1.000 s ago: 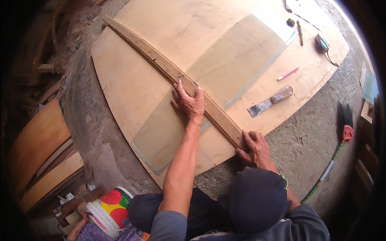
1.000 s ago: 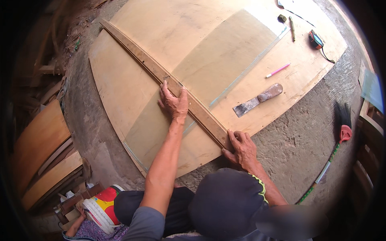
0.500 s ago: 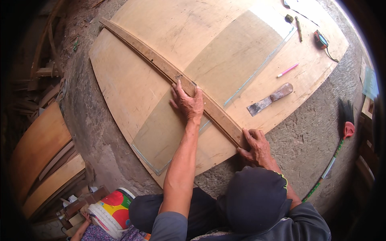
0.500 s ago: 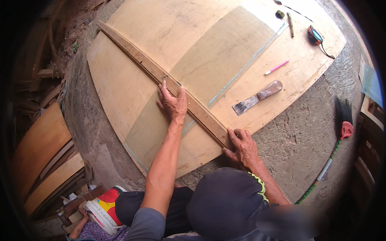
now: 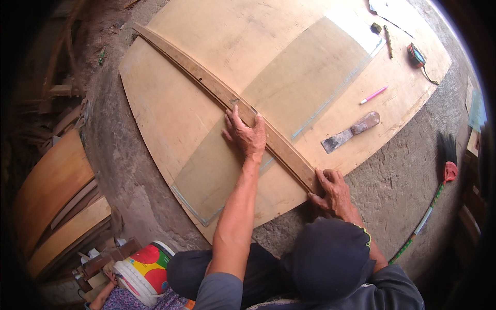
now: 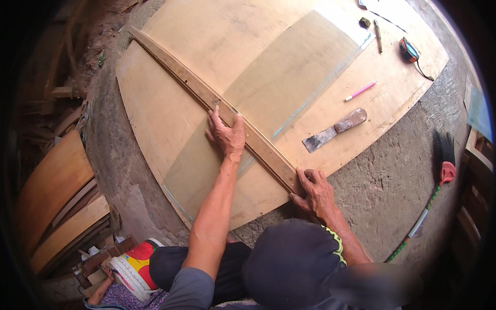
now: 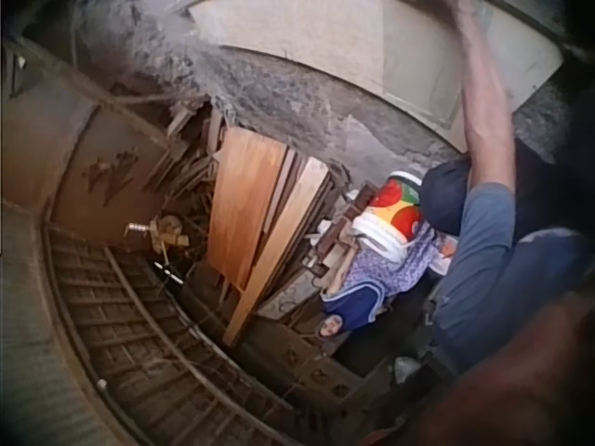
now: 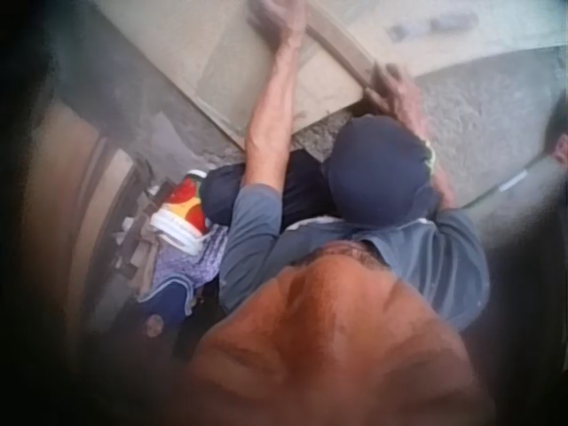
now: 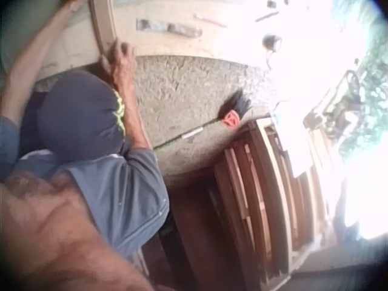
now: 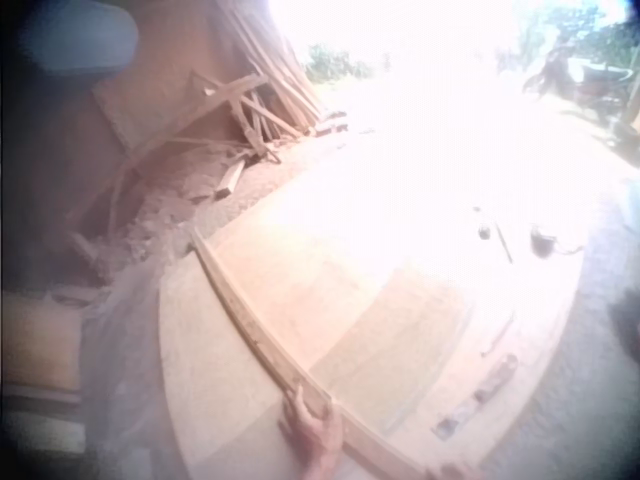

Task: The person measures and marks a rectangular glass pane on a wooden board using a tape measure, ruler, and pencil. They then use a glass cutter to score the glass along the marked lines and separate the pane into two pieces.

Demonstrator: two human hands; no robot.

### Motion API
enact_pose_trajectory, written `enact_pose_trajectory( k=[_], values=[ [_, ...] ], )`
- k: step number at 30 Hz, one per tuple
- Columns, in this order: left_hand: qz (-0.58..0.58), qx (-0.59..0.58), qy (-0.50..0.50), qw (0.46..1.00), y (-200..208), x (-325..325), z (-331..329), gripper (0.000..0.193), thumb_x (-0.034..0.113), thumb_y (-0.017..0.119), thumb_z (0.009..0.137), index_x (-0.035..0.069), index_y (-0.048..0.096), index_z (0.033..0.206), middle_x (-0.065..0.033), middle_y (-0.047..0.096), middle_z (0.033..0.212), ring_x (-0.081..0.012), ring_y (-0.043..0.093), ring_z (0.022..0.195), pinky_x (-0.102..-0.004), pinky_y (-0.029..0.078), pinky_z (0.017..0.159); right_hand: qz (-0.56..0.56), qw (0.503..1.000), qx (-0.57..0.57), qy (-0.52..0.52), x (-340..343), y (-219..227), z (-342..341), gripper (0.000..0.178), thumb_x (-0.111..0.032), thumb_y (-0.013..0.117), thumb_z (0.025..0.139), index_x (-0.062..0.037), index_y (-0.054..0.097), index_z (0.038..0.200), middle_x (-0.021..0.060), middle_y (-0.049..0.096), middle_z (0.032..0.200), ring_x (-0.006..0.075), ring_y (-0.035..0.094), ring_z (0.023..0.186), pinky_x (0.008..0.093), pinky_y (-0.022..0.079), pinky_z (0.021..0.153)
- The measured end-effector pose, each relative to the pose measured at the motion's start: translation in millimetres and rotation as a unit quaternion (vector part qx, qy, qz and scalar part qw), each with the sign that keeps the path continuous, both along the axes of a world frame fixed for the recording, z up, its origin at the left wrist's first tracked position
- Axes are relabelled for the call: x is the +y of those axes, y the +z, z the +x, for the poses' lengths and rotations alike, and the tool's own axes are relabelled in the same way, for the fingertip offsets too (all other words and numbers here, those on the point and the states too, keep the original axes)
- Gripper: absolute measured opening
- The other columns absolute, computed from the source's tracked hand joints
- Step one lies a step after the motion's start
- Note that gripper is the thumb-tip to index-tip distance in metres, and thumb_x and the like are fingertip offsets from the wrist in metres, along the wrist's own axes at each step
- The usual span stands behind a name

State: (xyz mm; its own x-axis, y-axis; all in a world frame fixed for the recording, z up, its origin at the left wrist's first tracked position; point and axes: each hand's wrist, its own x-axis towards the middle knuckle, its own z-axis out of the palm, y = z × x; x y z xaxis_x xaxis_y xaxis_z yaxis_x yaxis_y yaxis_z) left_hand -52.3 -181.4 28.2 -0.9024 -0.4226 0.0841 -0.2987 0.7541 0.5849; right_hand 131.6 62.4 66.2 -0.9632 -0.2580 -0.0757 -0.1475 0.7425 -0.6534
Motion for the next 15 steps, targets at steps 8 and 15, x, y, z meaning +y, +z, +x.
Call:
enact_pose_trajectory(
  k=[8, 15],
  values=[
    [0.020, 0.013, 0.000, 1.000, -1.5, -1.5, -0.3, 0.078, 0.045, 0.069, 0.082, 0.016, 0.039, 0.148, -0.0233, 0.033, 0.159, -0.0348, 0.025, 0.152, -0.0608, 0.002, 0.122, -0.003, 1.000, 0.009, -0.006, -1.0, 0.9, 0.4, 0.079, -0.030, 0.083, 0.071, -0.0059, 0.055, 0.141, 0.0132, 0.057, 0.118, 0.0321, 0.056, 0.103, 0.0422, 0.054, 0.083],
    [0.024, 0.020, -0.003, 1.000, -2.0, -2.0, 0.2, 0.073, 0.037, 0.070, 0.082, 0.013, 0.041, 0.145, -0.0263, 0.032, 0.159, -0.0361, 0.025, 0.152, -0.0627, 0.003, 0.122, -0.005, 1.000, 0.002, -0.007, -0.3, -0.1, 1.0, 0.079, -0.031, 0.083, 0.071, -0.0066, 0.055, 0.141, 0.0132, 0.057, 0.118, 0.0321, 0.057, 0.104, 0.0429, 0.055, 0.083]
  ],
)
